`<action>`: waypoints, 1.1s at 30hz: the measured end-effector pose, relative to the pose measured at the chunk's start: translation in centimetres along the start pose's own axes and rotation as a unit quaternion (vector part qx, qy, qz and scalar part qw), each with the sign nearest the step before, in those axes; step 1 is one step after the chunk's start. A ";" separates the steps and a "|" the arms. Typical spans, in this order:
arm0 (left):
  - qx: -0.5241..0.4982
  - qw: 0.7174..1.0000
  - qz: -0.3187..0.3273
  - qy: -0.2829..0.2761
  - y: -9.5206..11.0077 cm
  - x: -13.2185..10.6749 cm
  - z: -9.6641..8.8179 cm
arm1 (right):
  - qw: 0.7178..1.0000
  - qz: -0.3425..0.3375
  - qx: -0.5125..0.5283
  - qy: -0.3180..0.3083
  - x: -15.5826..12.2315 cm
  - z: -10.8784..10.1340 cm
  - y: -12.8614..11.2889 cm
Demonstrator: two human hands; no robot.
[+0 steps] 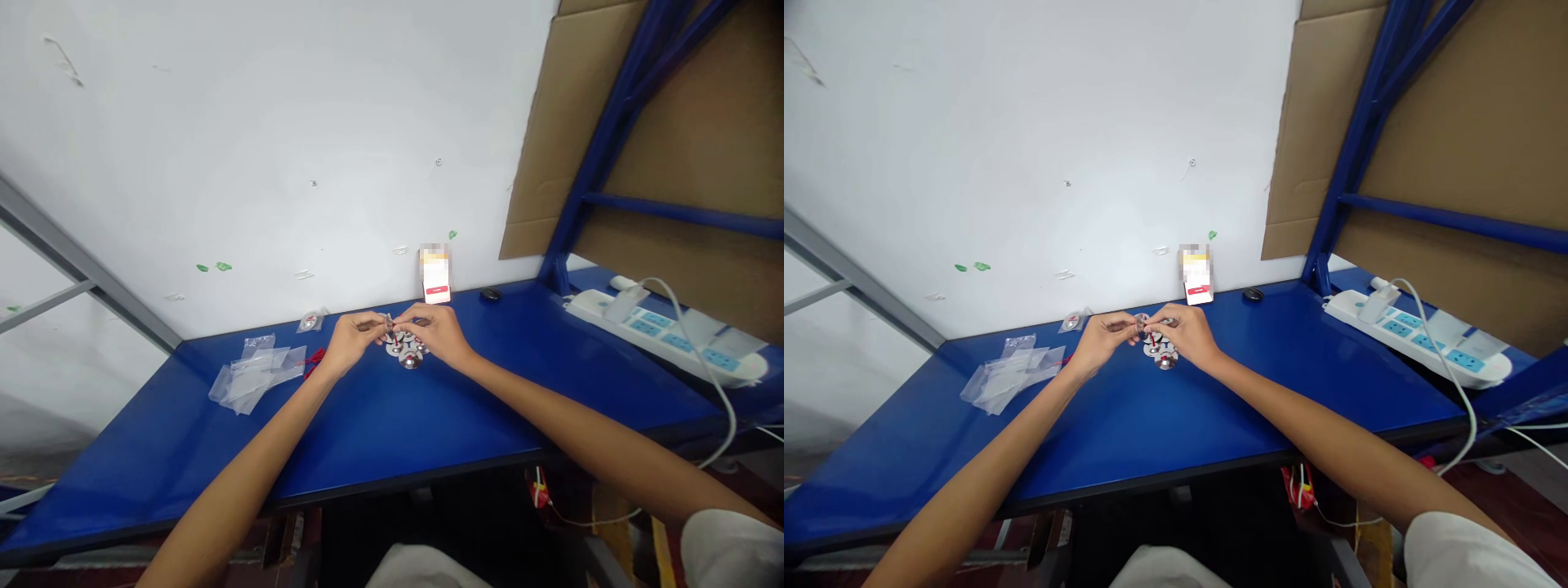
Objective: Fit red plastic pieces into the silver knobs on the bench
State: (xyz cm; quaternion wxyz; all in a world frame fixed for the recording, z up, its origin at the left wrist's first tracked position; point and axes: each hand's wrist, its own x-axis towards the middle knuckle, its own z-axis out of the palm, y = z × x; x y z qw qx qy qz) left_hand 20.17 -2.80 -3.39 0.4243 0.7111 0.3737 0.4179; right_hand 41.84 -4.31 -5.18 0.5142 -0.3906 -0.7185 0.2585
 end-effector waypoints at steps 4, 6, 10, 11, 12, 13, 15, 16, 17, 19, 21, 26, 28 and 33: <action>-0.035 0.999 -0.019 0.009 0.0 -0.2 0.5 | 0.999 -0.042 -0.015 -0.020 0.2 -0.3 -0.3; -0.067 0.997 -0.024 -0.013 0.0 -0.3 0.5 | 0.996 -0.070 -0.044 -0.035 0.2 -0.3 -0.6; -0.042 0.998 -0.003 -0.044 0.3 -0.4 0.0 | 0.980 -0.127 -0.133 -0.074 0.2 -0.5 -0.6; -0.004 1.000 0.014 -0.019 0.5 -0.4 -0.1 | 0.976 -0.142 -0.146 -0.081 0.2 -0.6 -0.5; 0.042 0.998 0.038 0.014 0.8 -0.4 -0.2 | 0.972 -0.156 -0.153 -0.084 0.3 -0.7 -0.4; 0.088 0.993 0.065 0.046 1.0 -0.4 -0.2 | 0.969 -0.169 -0.158 -0.085 0.3 -0.8 -0.3; 0.160 0.978 0.117 0.069 1.3 -0.5 -0.2 | 0.965 -0.183 -0.164 -0.089 0.5 -1.0 -0.2; 0.183 0.972 0.136 0.059 1.3 -0.6 -0.1 | 0.964 -0.186 -0.169 -0.092 0.5 -1.1 -0.2; 0.197 0.968 0.148 0.043 1.3 -0.6 0.1 | 0.962 -0.189 -0.173 -0.095 0.5 -1.2 -0.3; 0.215 0.964 0.154 0.018 0.9 -0.6 0.4 | 0.959 -0.192 -0.182 -0.101 0.4 -1.3 -0.5; 0.227 0.963 0.148 0.002 0.4 -0.6 0.7 | 0.956 -0.193 -0.193 -0.107 0.4 -1.4 -0.6; 0.233 0.963 0.134 -0.010 0.2 -0.6 0.8 | 0.972 -0.139 -0.152 -0.111 0.8 -1.5 0.2; 0.239 0.962 0.133 0.020 0.5 -0.5 0.3 | 0.987 -0.093 -0.094 -0.092 1.3 -2.0 0.8; 0.315 0.936 0.121 0.099 -0.1 0.4 -2.5 | 0.996 -0.024 -0.071 -0.057 3.1 -5.1 2.4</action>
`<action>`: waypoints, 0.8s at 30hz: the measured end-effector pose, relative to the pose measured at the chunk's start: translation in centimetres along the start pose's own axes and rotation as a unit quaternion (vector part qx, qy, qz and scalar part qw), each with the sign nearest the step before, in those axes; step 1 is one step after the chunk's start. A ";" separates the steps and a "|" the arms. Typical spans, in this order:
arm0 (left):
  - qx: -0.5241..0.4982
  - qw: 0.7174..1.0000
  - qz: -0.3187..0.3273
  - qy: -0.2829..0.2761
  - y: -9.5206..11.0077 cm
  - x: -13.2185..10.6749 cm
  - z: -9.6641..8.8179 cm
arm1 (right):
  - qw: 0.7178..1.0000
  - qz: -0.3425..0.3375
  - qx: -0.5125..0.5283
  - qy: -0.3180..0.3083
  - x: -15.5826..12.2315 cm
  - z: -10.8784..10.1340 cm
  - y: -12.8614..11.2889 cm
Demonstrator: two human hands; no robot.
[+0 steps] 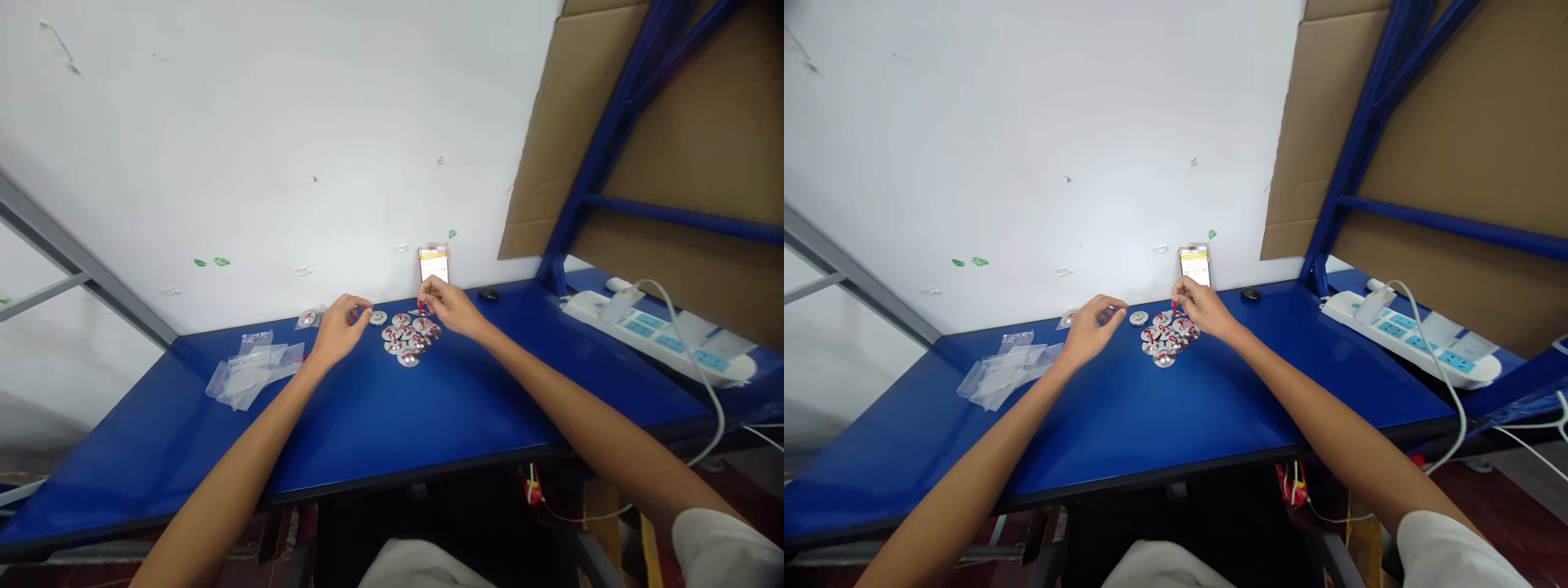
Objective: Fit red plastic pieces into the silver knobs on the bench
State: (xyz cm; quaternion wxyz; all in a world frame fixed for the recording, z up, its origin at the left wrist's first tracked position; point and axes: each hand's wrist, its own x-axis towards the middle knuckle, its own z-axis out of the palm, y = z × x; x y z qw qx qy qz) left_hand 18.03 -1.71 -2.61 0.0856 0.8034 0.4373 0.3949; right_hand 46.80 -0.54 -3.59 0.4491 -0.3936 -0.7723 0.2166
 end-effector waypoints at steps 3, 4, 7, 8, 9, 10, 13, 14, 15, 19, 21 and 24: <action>0.086 0.996 0.011 0.010 -2.3 0.4 -0.9 | 0.997 0.014 -0.056 -0.045 0.3 -1.6 1.8; 0.110 0.994 0.012 0.011 -2.9 0.5 -1.2 | 0.996 0.021 -0.065 -0.065 0.3 -1.9 2.4; 0.149 0.989 0.008 0.007 -4.2 0.6 -1.7 | 0.991 0.028 -0.077 -0.106 0.3 -2.2 4.1; 0.156 0.988 0.006 0.003 -4.5 0.6 -1.8 | 0.990 0.026 -0.081 -0.110 0.2 -2.3 4.4; 0.162 0.987 0.004 -0.003 -4.7 0.6 -1.8 | 0.990 0.024 -0.086 -0.109 0.2 -2.3 4.7; 0.167 0.986 0.003 -0.009 -4.8 0.6 -1.8 | 0.990 0.023 -0.091 -0.106 0.3 -2.3 4.9; 0.180 0.983 -0.001 -0.027 -5.0 0.7 -1.6 | 0.990 0.024 -0.108 -0.091 0.3 -2.7 5.0; 0.183 0.983 -0.003 -0.033 -4.9 0.7 -1.6 | 0.989 0.028 -0.118 -0.085 0.3 -2.8 4.9; 0.186 0.982 -0.003 -0.038 -4.9 0.7 -1.5 | 0.988 0.032 -0.129 -0.081 0.3 -2.9 4.9; 0.196 0.979 -0.007 -0.053 -4.8 0.6 -1.4 | 0.984 0.041 -0.153 -0.086 0.2 -2.8 5.2; 0.201 0.978 -0.008 -0.060 -4.8 0.6 -1.3 | 0.983 0.040 -0.148 -0.102 0.2 -2.6 5.6; 0.210 0.975 -0.007 -0.070 -4.8 0.6 -1.3 | 0.982 0.042 -0.129 -0.129 0.2 -2.3 5.9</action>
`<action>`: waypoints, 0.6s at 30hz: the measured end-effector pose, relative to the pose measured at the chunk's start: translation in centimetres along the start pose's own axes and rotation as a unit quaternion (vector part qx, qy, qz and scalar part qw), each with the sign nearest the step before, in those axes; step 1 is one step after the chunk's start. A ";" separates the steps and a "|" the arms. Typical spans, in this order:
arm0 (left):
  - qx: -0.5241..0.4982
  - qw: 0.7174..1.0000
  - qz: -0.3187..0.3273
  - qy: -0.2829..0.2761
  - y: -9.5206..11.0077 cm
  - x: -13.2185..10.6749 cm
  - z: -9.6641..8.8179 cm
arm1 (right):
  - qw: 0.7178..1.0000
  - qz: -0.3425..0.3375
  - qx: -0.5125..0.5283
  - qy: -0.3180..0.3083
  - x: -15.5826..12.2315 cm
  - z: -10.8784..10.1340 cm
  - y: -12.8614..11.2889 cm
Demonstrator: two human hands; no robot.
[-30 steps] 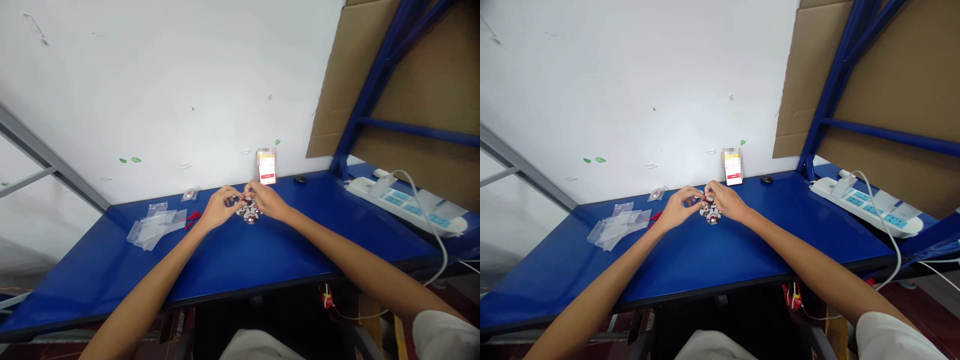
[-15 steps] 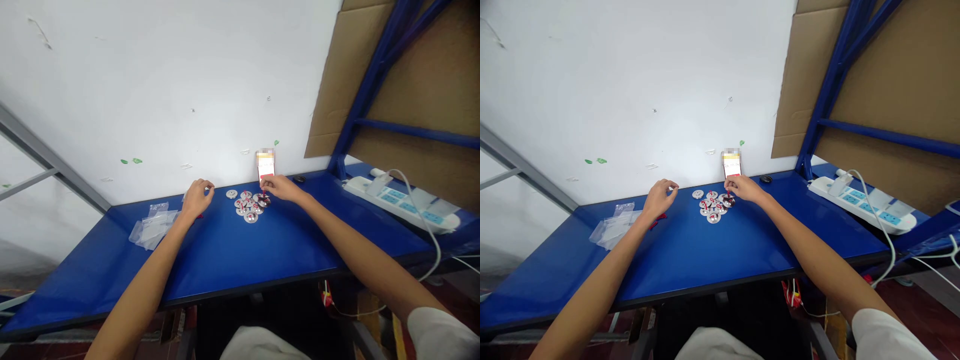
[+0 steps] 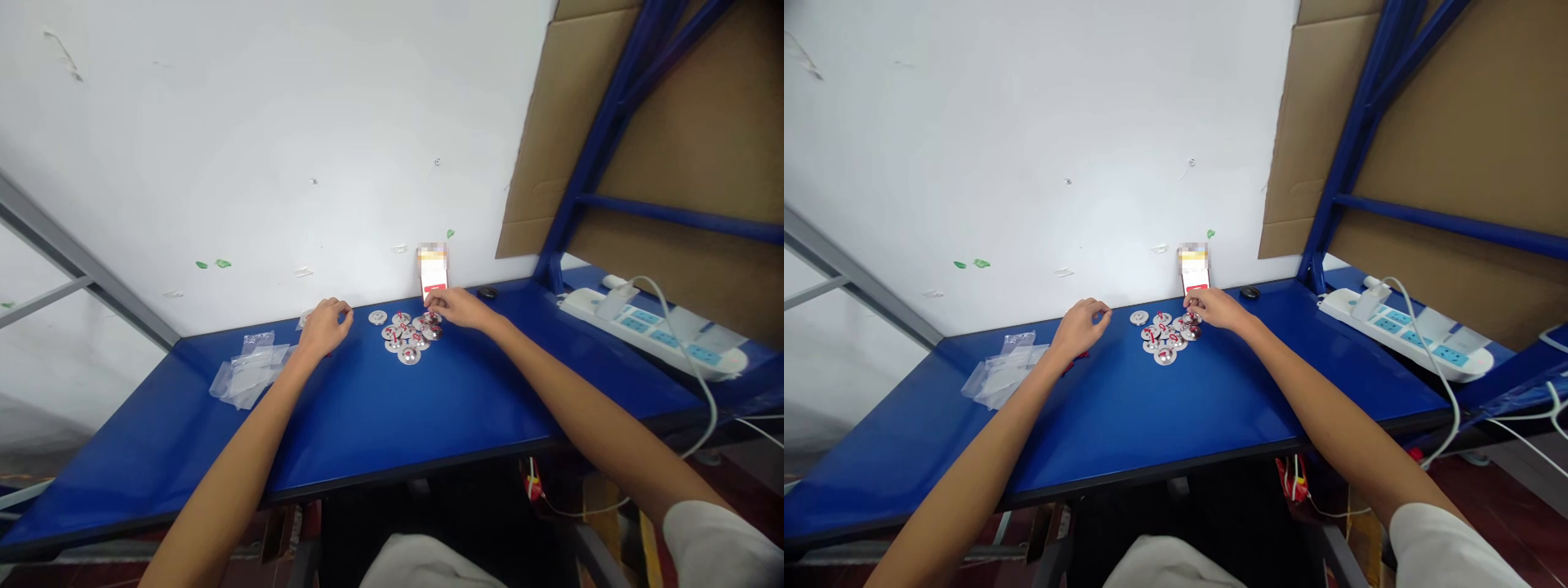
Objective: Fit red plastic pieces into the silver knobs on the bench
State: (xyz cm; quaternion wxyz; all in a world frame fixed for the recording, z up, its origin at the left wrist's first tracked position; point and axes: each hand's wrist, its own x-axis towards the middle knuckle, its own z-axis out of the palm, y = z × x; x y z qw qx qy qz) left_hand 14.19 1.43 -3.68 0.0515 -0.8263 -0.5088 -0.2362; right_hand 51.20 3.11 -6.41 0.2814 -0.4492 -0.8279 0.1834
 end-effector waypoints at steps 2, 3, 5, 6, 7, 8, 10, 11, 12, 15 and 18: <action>0.004 1.000 0.000 -0.006 0.0 0.0 -0.1 | 1.000 0.001 0.001 -0.014 0.0 0.0 0.0; 0.005 1.000 0.000 -0.009 0.0 0.0 -0.1 | 1.000 0.002 -0.002 -0.019 -0.1 0.0 0.0; 0.005 1.000 0.000 -0.011 0.1 -0.1 -0.2 | 1.000 0.005 -0.002 -0.022 -0.1 -0.1 0.2; 0.004 1.000 0.000 -0.010 0.2 -0.1 -0.3 | 1.000 0.007 0.005 -0.024 -0.1 -0.1 0.3; 0.004 1.000 -0.001 -0.010 0.2 -0.1 -0.3 | 1.000 0.009 0.015 -0.026 0.0 0.0 0.5; 0.004 1.000 -0.002 -0.010 0.2 -0.1 -0.4 | 0.999 0.012 0.023 -0.026 0.0 0.0 0.6; 0.005 1.000 -0.006 -0.010 0.3 -0.1 -0.4 | 0.999 0.017 0.026 -0.018 0.1 0.1 0.8; 0.006 1.000 -0.008 -0.010 0.2 0.0 -0.4 | 1.000 0.019 0.021 -0.009 0.1 0.1 0.9; 0.006 1.000 -0.010 -0.010 0.2 0.0 -0.3 | 1.000 0.020 0.014 0.004 0.2 0.1 0.8; 0.007 1.000 -0.017 -0.016 0.0 0.1 -0.2 | 0.997 0.014 -0.004 0.073 0.4 0.2 0.1; 0.010 0.999 -0.019 -0.026 -0.2 0.1 -0.2 | 0.992 -0.002 -0.009 0.125 0.8 1.0 -1.0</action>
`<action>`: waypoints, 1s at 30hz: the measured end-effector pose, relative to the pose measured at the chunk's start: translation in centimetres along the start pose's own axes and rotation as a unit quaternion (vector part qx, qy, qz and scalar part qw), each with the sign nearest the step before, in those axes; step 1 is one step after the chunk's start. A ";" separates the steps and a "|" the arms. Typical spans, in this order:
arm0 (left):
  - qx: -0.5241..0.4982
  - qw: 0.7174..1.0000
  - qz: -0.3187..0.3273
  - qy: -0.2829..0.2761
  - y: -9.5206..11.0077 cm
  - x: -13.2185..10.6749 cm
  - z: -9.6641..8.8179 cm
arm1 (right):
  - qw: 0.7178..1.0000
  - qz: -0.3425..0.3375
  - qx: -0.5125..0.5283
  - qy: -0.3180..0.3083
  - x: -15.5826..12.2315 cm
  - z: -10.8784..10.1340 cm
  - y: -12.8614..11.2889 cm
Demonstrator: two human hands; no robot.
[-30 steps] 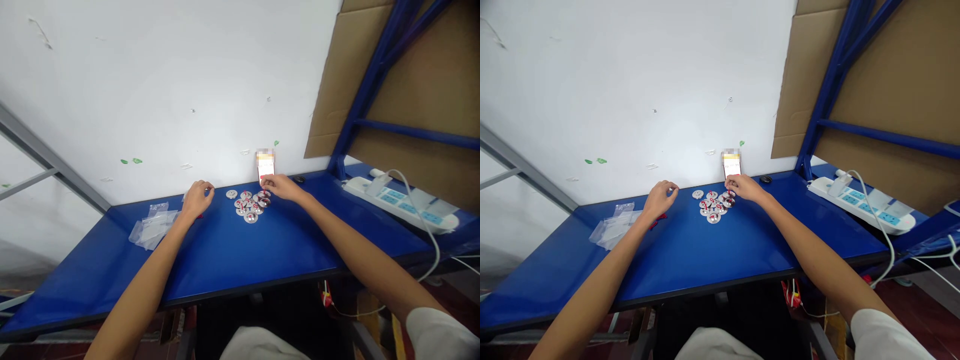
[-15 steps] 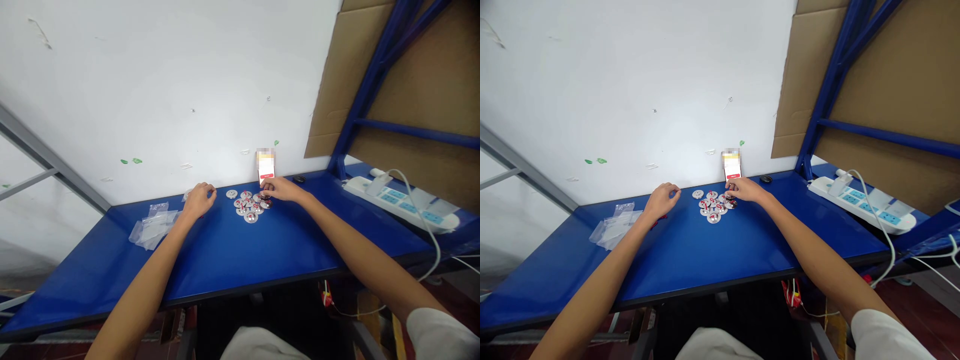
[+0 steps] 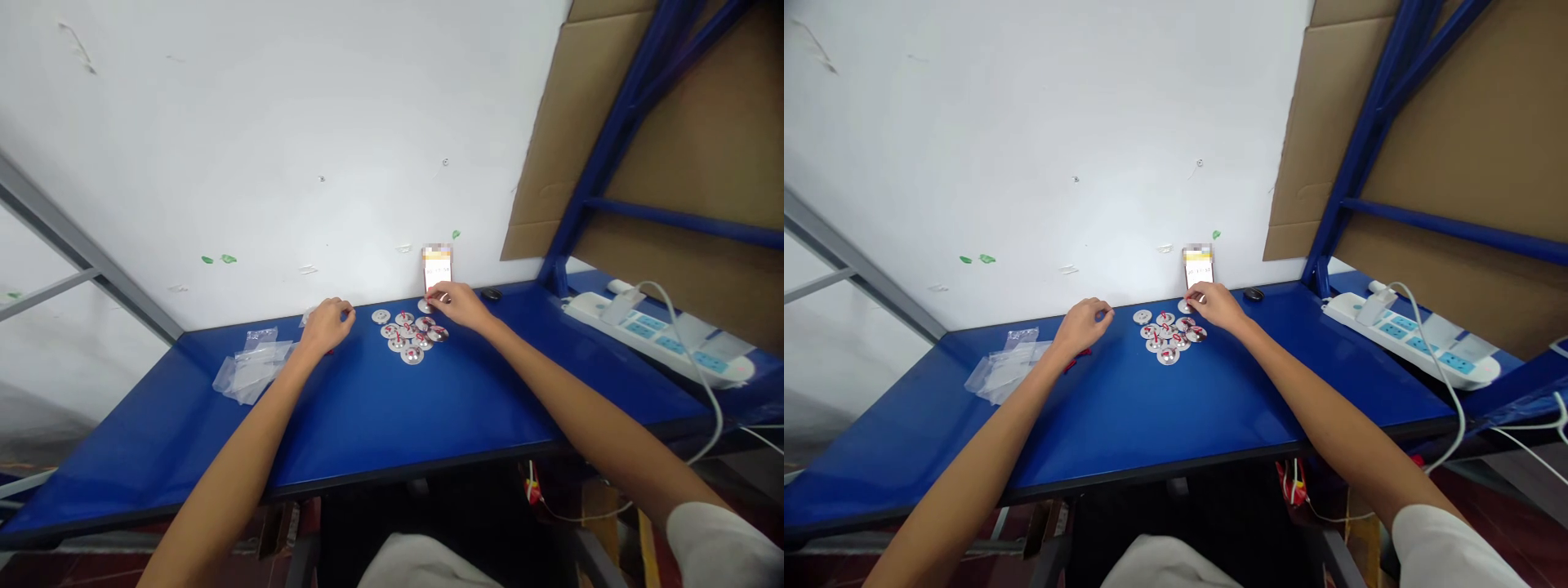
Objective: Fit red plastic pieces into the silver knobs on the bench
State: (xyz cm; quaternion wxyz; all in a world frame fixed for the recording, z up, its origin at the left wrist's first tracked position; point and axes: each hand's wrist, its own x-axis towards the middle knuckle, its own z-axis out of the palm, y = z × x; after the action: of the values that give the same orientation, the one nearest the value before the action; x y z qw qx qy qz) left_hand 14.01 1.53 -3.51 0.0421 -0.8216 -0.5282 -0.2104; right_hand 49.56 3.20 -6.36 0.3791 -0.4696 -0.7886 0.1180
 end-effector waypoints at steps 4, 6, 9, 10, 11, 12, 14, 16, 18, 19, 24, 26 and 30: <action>0.000 1.000 0.015 -0.002 0.1 -0.1 0.1 | 0.999 -0.011 -0.027 -0.043 0.1 2.0 -1.3; 0.001 1.000 0.017 -0.001 0.3 -0.1 0.1 | 0.997 -0.016 -0.044 -0.068 0.1 2.7 -1.4; 0.013 1.000 0.013 -0.001 0.4 -0.1 -0.1 | 0.996 -0.031 -0.043 -0.077 0.1 2.9 -1.2; 0.019 1.000 0.009 0.000 0.3 0.0 -0.3 | 0.996 -0.034 -0.036 -0.076 0.1 2.8 -1.1; 0.024 1.000 0.005 0.002 0.1 0.1 -0.6 | 0.996 -0.035 -0.029 -0.075 0.1 2.6 -1.0; 0.029 1.000 -0.001 0.003 -0.3 0.1 -0.9 | 0.997 -0.034 -0.024 -0.072 0.1 2.5 -0.9; 0.031 0.999 -0.013 -0.017 -1.5 0.3 -1.7 | 0.997 -0.034 -0.025 -0.062 0.0 2.1 -0.9; 0.019 0.997 -0.026 -0.076 -3.0 0.3 -2.6 | 0.997 -0.039 -0.034 -0.050 -0.1 1.9 -1.0; -0.006 0.987 -0.038 -0.153 -4.4 0.2 -3.6 | 0.997 -0.049 -0.045 -0.041 -0.2 1.8 -1.3; -0.021 0.981 -0.043 -0.188 -4.9 0.1 -4.1 | 0.997 -0.054 -0.049 -0.039 -0.3 1.7 -1.6; -0.026 0.958 -0.075 -0.275 -5.5 -0.5 -6.0 | 0.995 -0.081 -0.053 -0.019 -1.1 1.8 -3.2; 0.001 0.953 -0.099 -0.287 -5.2 -0.6 -6.3 | 0.995 -0.089 -0.053 -0.009 -1.2 2.2 -4.2; -0.004 0.937 -0.115 -0.329 -5.0 -0.6 -5.8 | 0.978 -0.152 -0.130 -0.053 0.4 4.2 -6.1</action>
State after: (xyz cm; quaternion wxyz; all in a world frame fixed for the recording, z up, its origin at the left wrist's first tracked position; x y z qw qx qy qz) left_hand 7.64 1.49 0.80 -0.1620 -0.7783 -0.6029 0.0666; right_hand 42.52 0.95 -5.72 0.2862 -0.3826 -0.8783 -0.0202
